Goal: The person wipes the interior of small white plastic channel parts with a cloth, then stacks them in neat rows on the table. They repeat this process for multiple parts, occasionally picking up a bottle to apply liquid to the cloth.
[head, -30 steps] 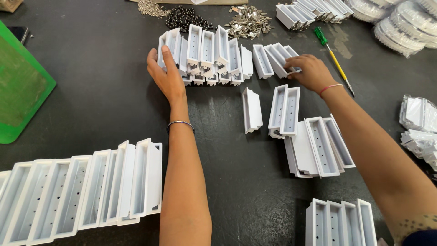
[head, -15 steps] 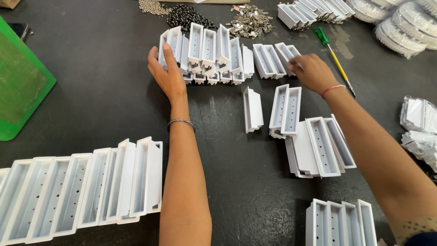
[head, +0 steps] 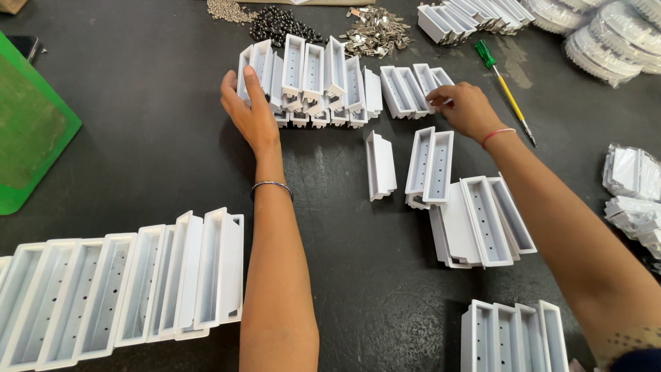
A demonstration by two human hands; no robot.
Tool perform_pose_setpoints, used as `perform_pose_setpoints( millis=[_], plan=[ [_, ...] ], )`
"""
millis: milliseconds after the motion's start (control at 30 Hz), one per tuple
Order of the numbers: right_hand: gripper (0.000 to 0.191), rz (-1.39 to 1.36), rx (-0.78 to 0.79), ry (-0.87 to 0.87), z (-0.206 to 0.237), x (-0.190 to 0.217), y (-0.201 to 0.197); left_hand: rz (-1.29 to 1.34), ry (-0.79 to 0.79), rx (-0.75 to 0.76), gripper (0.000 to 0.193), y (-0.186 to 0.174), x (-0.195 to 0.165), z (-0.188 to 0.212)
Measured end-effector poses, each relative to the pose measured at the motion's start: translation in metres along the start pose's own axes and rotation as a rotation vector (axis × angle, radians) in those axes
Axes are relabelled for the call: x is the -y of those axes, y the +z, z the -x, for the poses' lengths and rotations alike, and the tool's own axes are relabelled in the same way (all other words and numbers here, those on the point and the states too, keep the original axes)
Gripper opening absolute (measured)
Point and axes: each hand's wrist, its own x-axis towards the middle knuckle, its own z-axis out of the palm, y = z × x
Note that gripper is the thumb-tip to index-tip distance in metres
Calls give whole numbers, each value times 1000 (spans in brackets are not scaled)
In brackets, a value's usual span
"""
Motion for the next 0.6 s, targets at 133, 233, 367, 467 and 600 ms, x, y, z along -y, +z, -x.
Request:
perform_pose_setpoints(
  millis=[133, 233, 367, 467, 600],
  plan=[
    [34, -221, 33, 44, 7, -7, -2, 4, -4, -1, 73, 0, 2, 0],
    [34, -230, 43, 44, 13, -7, -5, 5, 2, 6, 74, 0, 4, 0],
    [48, 35, 53, -285, 11, 0, -5, -4, -4, 0, 74, 1, 4, -1],
    [49, 123, 128, -262, 5, 4, -3, -8, -9, 3, 74, 1, 5, -1],
    [43, 269, 95, -275, 3, 7, 2, -3, -5, 3, 74, 1, 6, -1]
  ],
)
